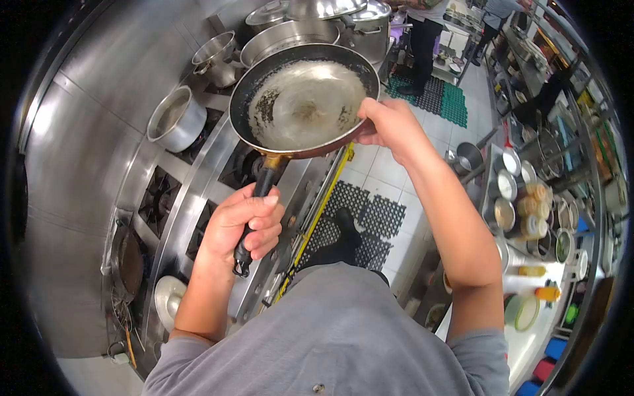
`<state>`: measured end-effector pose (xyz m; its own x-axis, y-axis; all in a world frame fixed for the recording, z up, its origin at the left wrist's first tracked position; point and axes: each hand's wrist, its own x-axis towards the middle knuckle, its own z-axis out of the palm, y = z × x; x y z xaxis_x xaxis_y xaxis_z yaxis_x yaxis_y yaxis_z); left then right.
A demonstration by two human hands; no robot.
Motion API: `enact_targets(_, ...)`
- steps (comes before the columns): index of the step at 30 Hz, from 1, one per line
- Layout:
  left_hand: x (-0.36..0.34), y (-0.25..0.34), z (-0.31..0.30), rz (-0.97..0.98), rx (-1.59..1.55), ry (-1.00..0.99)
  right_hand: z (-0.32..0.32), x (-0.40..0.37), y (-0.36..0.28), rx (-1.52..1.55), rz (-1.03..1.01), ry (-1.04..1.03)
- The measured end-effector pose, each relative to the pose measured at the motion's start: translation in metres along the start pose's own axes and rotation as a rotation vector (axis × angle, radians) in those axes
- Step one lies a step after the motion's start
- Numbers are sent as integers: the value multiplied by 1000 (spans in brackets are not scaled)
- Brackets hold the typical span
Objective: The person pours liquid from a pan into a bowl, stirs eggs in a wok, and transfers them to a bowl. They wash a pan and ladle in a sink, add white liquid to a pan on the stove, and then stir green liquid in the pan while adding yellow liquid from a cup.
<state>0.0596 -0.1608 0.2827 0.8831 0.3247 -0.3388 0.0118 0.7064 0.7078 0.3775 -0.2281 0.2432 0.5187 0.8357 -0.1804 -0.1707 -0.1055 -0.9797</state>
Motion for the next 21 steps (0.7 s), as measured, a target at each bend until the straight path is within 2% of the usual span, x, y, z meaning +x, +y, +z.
enact_targets(5, 114, 69, -21, 70, -5, 35, -12, 140, -35, -24, 31, -58)
enact_targets(9, 189, 112, -39, 109, -19, 107, -23, 249, -51, 0, 64, -182)
enact_targets(10, 205, 122, -39, 123, -25, 137, -27, 271, -57, -18, 42, -251)
enact_targets(14, 265, 154, -50, 192, -17, 215, -45, 362, -85, -188, 129, -287)
enact_targets(21, 347, 175, -53, 236, -54, 429, -95, 508, -169, -449, -89, -242)
